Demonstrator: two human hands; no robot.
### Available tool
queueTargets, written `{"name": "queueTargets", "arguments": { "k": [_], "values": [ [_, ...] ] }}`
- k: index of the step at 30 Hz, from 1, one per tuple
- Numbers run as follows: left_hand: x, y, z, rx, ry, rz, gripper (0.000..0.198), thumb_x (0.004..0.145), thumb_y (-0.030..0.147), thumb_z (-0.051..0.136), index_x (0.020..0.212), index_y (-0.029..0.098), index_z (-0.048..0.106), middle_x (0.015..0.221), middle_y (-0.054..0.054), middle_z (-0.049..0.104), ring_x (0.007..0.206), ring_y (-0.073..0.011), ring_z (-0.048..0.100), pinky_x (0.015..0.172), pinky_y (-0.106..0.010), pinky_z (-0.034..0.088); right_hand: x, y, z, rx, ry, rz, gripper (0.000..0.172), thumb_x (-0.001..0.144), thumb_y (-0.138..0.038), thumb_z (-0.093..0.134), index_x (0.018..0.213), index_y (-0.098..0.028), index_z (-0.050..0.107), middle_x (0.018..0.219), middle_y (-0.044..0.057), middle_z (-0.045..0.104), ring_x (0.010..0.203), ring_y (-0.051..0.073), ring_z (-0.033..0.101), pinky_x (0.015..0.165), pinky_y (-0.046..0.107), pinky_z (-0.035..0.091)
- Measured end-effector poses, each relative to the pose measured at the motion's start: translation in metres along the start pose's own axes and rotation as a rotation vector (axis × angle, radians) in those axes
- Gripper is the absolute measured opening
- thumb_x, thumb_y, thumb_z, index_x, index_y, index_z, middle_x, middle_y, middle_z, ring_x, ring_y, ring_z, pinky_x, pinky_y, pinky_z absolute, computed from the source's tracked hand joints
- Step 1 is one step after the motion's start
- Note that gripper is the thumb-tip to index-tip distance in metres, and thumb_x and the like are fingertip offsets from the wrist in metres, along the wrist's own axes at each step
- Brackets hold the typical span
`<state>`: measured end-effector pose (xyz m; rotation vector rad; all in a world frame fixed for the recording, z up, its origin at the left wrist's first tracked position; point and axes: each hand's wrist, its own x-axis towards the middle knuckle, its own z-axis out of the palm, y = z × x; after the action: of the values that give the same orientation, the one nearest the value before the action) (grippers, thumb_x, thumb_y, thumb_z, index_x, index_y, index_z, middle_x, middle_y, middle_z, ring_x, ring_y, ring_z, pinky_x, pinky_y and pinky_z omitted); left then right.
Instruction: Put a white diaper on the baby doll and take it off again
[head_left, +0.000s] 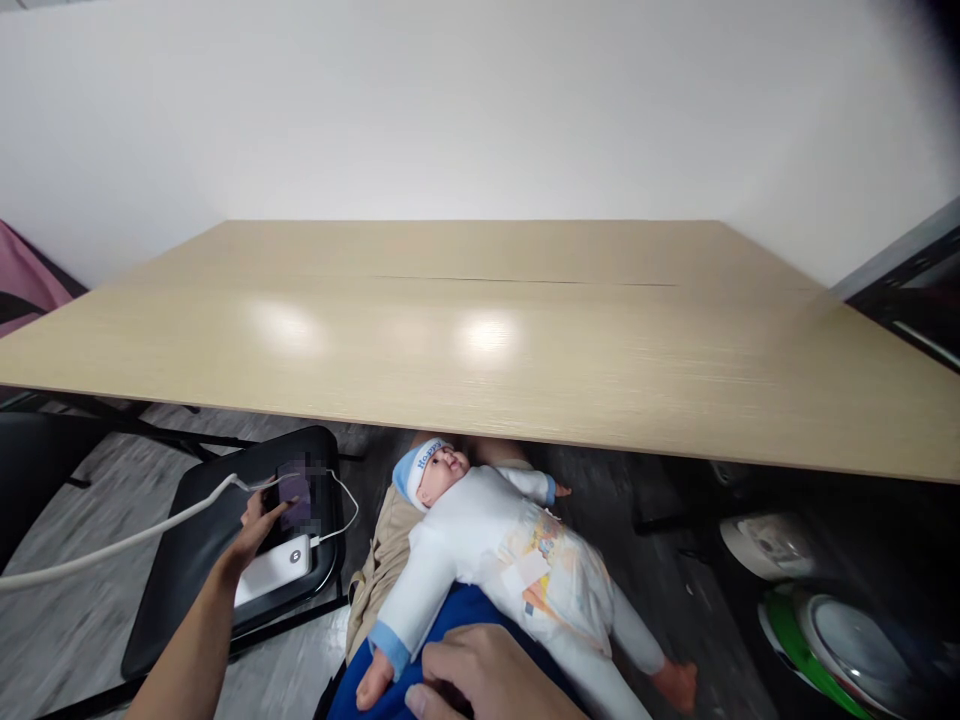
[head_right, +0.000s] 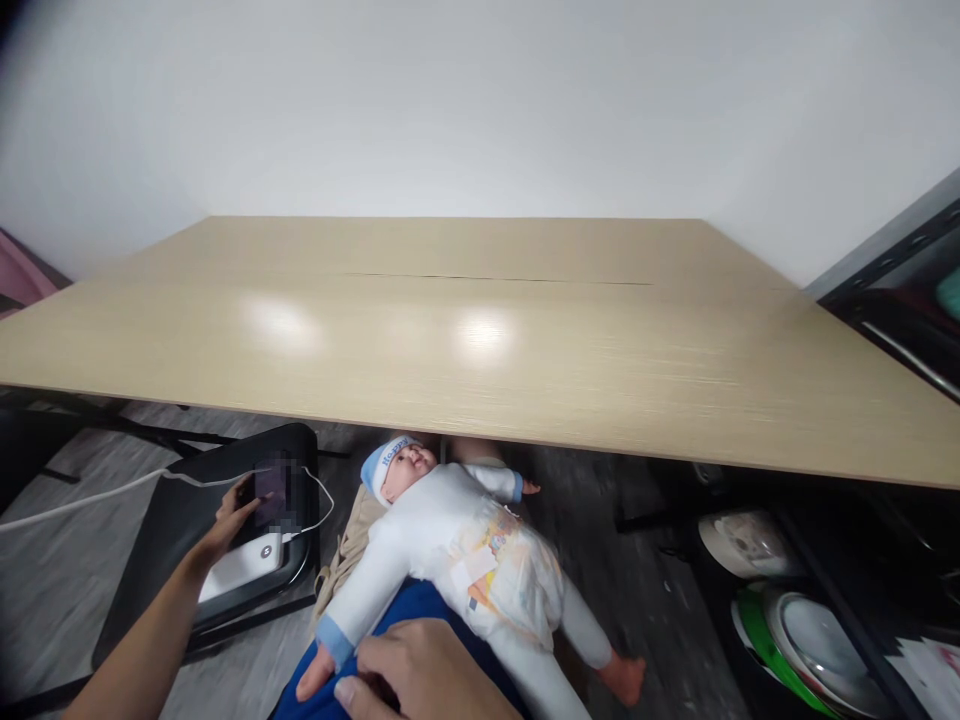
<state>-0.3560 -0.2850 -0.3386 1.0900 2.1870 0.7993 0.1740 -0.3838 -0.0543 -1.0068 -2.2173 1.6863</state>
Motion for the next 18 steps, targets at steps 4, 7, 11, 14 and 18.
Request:
{"name": "queueTargets", "arguments": {
  "k": [4, 7, 11, 14, 18],
  "values": [
    [-0.007, 0.001, -0.004, -0.007, -0.045, 0.007, 0.093, 0.087, 0.058, 0.078, 0.169, 0.024, 0.048, 0.173, -0.017, 0.05, 0.164, -0.0424, 0.043, 0.141, -0.058, 0.03, -0.001, -0.003, 0.0, 0.018, 0.011, -0.018, 0.026, 0.112, -0.035, 0.063, 0.104, -0.023, 0.085, 0.113, 0.003, 0.088, 0.102, 0.021, 0.082, 0.087, 0.026, 0.051],
    [-0.01, 0.006, -0.006, -0.007, -0.045, 0.005, 0.096, 0.084, 0.058, 0.081, 0.168, 0.023, 0.049, 0.172, -0.018, 0.05, 0.162, -0.0435, 0.045, 0.139, -0.058, 0.034, 0.0, -0.002, 0.002, 0.022, 0.018, -0.014, 0.026, 0.111, -0.036, 0.065, 0.097, -0.023, 0.083, 0.109, 0.002, 0.087, 0.099, 0.021, 0.081, 0.087, 0.025, 0.051],
    [-0.014, 0.027, -0.006, 0.006, 0.007, -0.014, 0.085, 0.085, 0.056, 0.078, 0.16, 0.022, 0.056, 0.167, -0.018, 0.056, 0.158, -0.0427, 0.051, 0.137, -0.058, 0.037, 0.002, 0.004, 0.009, -0.047, 0.033, 0.005, 0.028, 0.112, -0.04, 0.064, 0.098, -0.023, 0.082, 0.109, 0.002, 0.086, 0.095, 0.02, 0.078, 0.087, 0.027, 0.05],
    [-0.02, 0.049, -0.001, 0.016, 0.133, -0.036, 0.064, 0.092, 0.055, 0.068, 0.146, 0.021, 0.064, 0.153, -0.018, 0.067, 0.154, -0.0431, 0.055, 0.135, -0.06, 0.038, -0.005, 0.007, 0.009, -0.126, 0.057, -0.001, 0.029, 0.111, -0.044, 0.066, 0.094, -0.024, 0.079, 0.099, 0.002, 0.083, 0.093, 0.021, 0.075, 0.09, 0.029, 0.05],
    [-0.049, 0.07, 0.017, 0.002, 0.254, -0.031, 0.052, 0.102, 0.062, 0.049, 0.126, 0.019, 0.066, 0.139, -0.02, 0.071, 0.147, -0.0456, 0.058, 0.129, -0.064, 0.042, -0.042, 0.006, -0.018, -0.16, 0.223, 0.022, 0.029, 0.112, -0.046, 0.065, 0.091, -0.027, 0.071, 0.092, 0.001, 0.078, 0.087, 0.022, 0.071, 0.095, 0.034, 0.053]
  ]
}}
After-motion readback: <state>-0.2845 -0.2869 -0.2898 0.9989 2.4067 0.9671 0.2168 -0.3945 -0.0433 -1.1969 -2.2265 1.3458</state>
